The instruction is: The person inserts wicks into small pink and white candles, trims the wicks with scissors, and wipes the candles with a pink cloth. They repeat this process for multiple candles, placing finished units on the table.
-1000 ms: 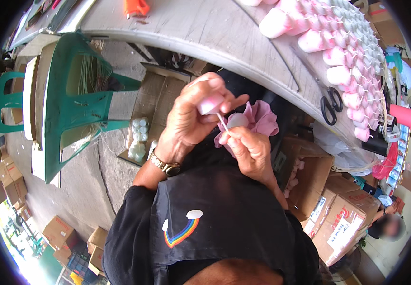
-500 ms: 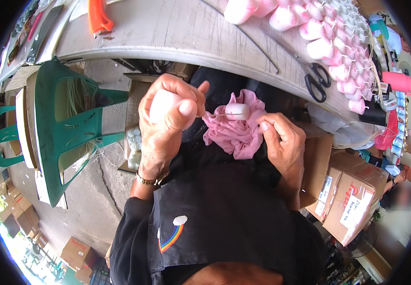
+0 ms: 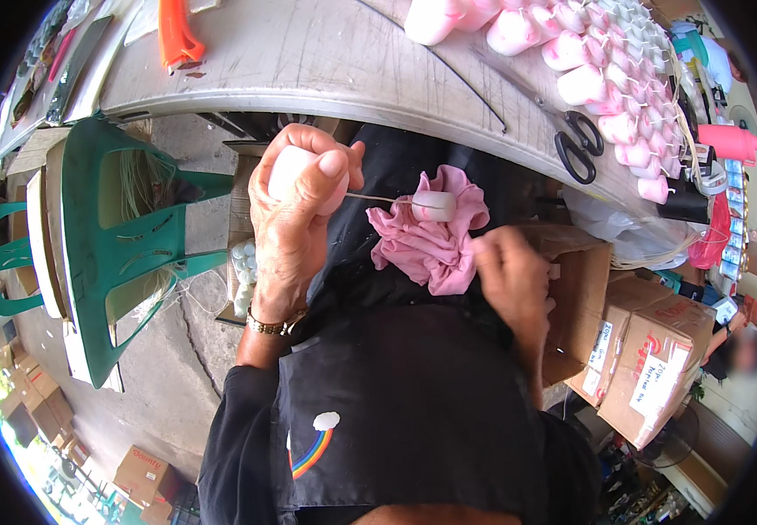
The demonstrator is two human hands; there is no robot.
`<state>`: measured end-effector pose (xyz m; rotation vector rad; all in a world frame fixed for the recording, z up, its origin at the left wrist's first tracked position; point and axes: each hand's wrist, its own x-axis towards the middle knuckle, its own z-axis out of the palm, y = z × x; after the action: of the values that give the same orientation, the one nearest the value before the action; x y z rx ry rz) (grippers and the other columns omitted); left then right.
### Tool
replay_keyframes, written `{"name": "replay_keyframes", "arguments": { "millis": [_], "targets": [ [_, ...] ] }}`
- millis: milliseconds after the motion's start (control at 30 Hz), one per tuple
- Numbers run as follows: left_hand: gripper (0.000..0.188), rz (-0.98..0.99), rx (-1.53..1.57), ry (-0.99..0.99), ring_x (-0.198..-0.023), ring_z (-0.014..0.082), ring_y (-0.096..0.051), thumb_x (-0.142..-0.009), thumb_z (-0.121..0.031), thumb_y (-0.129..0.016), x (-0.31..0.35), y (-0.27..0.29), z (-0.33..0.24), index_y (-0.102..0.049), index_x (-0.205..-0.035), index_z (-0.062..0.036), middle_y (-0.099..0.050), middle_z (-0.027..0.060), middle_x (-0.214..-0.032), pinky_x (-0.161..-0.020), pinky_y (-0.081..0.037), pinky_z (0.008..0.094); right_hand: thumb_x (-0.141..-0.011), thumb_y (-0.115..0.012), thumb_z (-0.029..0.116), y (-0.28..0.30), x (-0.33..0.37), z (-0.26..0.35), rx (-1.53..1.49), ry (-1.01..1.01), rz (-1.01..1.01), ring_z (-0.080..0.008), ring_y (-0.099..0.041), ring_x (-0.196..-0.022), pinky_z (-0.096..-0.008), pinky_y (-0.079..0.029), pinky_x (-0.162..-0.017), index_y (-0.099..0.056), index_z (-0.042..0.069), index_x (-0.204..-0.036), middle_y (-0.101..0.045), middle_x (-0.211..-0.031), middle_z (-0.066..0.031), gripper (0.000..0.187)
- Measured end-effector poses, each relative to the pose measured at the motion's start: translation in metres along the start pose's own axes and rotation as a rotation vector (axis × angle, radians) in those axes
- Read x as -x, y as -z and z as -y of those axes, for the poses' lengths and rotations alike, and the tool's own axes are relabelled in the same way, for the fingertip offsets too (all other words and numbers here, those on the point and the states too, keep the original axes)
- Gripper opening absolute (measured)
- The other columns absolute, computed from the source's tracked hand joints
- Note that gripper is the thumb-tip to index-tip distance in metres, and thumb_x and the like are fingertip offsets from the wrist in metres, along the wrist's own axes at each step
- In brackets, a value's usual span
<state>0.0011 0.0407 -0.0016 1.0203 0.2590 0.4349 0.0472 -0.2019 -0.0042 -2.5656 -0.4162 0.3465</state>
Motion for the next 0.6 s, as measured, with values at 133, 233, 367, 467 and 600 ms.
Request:
{"name": "replay_keyframes", "arguments": {
  "millis": [133, 233, 367, 467, 600],
  "targets": [
    [0.025, -0.034, 0.032, -0.018, -0.074, 0.0144, -0.058, -0.084, -0.022, -0.071, 0.0, 0.001, 0.001, -0.059, -0.088, -0.0007, -0.061, 0.0082, -0.078, -0.098, -0.046, 0.04, -0.088, -0.064, 0.01, -0.013, 0.004, -0.003, -0.403, 0.286, -0.037, -0.0254, -0.059, -0.069, -0.0337, -0.046, -0.064, -0.057, -0.002, -0.085, -0.058, -0.078, -0.0132, 0.014],
    [0.024, -0.052, 0.051, -0.045, -0.074, 0.0147, -0.058, -0.084, -0.022, -0.07, -0.002, 0.004, -0.001, -0.059, -0.089, -0.001, -0.062, 0.0095, -0.08, -0.098, -0.047, 0.0402, -0.093, -0.055, 0.005, 0.009, 0.011, -0.011, -0.633, 0.187, -0.212, -0.0159, -0.055, -0.078, -0.0285, -0.045, -0.071, -0.056, -0.004, -0.091, -0.06, -0.095, -0.0097, 0.009],
    [0.026, -0.04, 0.107, -0.04, -0.073, 0.0152, -0.058, -0.085, -0.023, -0.07, -0.004, 0.012, -0.004, -0.057, -0.092, -0.0019, -0.063, 0.0114, -0.081, -0.102, -0.044, 0.0423, -0.094, -0.053, 0.005, 0.029, 0.007, -0.03, -1.165, 0.288, -0.162, -0.0181, -0.054, -0.08, -0.0297, -0.045, -0.074, -0.055, -0.004, -0.097, -0.06, -0.102, -0.0091, 0.01],
    [0.026, -0.071, 0.112, -0.027, -0.073, 0.0148, -0.058, -0.085, -0.023, -0.07, -0.002, 0.013, -0.003, -0.056, -0.091, -0.002, -0.063, 0.0115, -0.08, -0.103, -0.044, 0.0412, -0.093, -0.054, 0.005, 0.008, -0.002, -0.041, -1.28, 0.142, -0.108, -0.0184, -0.055, -0.08, -0.0299, -0.045, -0.074, -0.055, -0.004, -0.097, -0.06, -0.101, -0.0091, 0.01],
    [0.025, -0.085, 0.078, -0.009, -0.073, 0.0145, -0.058, -0.084, -0.022, -0.07, -0.001, 0.005, 0.0, -0.057, -0.091, -0.0018, -0.063, 0.0103, -0.079, -0.103, -0.044, 0.0408, -0.092, -0.054, 0.005, -0.027, 0.005, -0.041, -1.22, 0.036, 0.012, -0.0189, -0.055, -0.079, -0.0303, -0.046, -0.074, -0.056, -0.004, -0.097, -0.06, -0.101, -0.0092, 0.01]
  ]
}}
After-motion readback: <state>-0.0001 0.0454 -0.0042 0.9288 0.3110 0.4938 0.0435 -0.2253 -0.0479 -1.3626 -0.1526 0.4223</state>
